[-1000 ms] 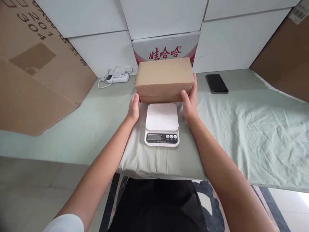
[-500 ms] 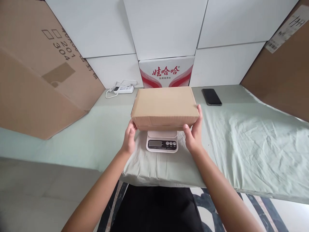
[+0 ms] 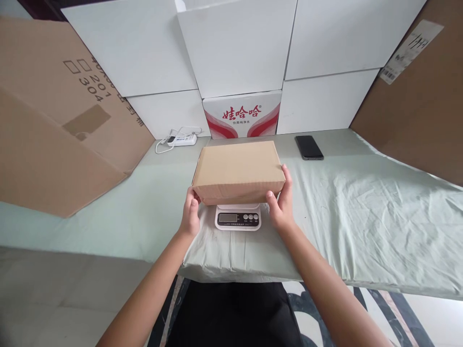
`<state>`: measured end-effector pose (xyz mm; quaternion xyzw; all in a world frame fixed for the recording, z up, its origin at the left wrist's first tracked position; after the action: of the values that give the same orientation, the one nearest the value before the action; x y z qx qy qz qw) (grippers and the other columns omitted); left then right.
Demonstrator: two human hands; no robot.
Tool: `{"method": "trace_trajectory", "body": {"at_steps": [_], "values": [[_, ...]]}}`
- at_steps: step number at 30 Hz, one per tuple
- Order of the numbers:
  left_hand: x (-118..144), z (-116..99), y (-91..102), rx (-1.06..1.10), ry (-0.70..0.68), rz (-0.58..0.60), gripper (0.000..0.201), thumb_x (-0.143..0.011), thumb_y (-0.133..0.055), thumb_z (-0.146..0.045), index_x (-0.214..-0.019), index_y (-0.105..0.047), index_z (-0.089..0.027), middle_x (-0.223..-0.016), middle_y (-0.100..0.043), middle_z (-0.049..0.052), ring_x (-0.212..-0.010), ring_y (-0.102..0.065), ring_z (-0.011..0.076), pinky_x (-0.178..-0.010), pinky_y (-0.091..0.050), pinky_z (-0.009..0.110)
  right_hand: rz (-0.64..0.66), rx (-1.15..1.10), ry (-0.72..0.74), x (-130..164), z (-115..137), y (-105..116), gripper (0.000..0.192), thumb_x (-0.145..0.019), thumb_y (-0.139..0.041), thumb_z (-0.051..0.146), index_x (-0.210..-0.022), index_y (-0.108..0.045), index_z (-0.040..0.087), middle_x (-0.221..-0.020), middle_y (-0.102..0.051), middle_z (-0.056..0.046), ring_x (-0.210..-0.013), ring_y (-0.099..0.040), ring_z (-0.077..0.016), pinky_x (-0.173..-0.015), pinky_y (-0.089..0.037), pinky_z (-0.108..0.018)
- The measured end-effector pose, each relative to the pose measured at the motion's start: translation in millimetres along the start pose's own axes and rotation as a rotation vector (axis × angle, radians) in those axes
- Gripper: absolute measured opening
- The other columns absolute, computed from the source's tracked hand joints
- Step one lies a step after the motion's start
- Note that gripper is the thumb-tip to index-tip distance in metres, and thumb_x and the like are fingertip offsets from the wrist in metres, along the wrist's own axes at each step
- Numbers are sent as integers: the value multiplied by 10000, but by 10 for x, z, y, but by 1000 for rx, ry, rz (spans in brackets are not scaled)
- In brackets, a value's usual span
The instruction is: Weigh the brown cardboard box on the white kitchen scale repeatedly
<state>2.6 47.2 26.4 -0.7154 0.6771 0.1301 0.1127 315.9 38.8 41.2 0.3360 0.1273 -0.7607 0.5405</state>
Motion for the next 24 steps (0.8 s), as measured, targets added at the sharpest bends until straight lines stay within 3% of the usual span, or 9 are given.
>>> {"method": "trace_trajectory", "body": {"at_steps": [11,24], "values": [[-35,33,40,39,16,-58,780,-916,-581,-956,-1223,-641,-241,-1421,-783,176,-1462,-700,397,-1183,-554,514,36,20,-5,-8,20,9,876,-1051,-595,660,-1780,-294,280,-1816,-423,-182,-1660,-484,-423,-1362,-417,-714],[-47,49,46,5,-2,-50,776,-983,-509,-915,-1342,-657,-244,-1470,-772,171,-1450,-707,381,-1179,-546,509,76,37,20,-5,70,-16,836,-1089,-555,625,-1801,-240,320,-1840,-382,-166,-1688,-456,-410,-1368,-422,-710]]}}
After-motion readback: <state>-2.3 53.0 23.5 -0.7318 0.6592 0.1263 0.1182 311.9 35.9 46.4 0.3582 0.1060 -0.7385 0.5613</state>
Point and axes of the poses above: each hand's wrist, its own x-axis away from the middle knuckle, its own y-axis out of the back of the hand, z = x × y, the point moved 9 cm from there along -x, towards the middle knuckle
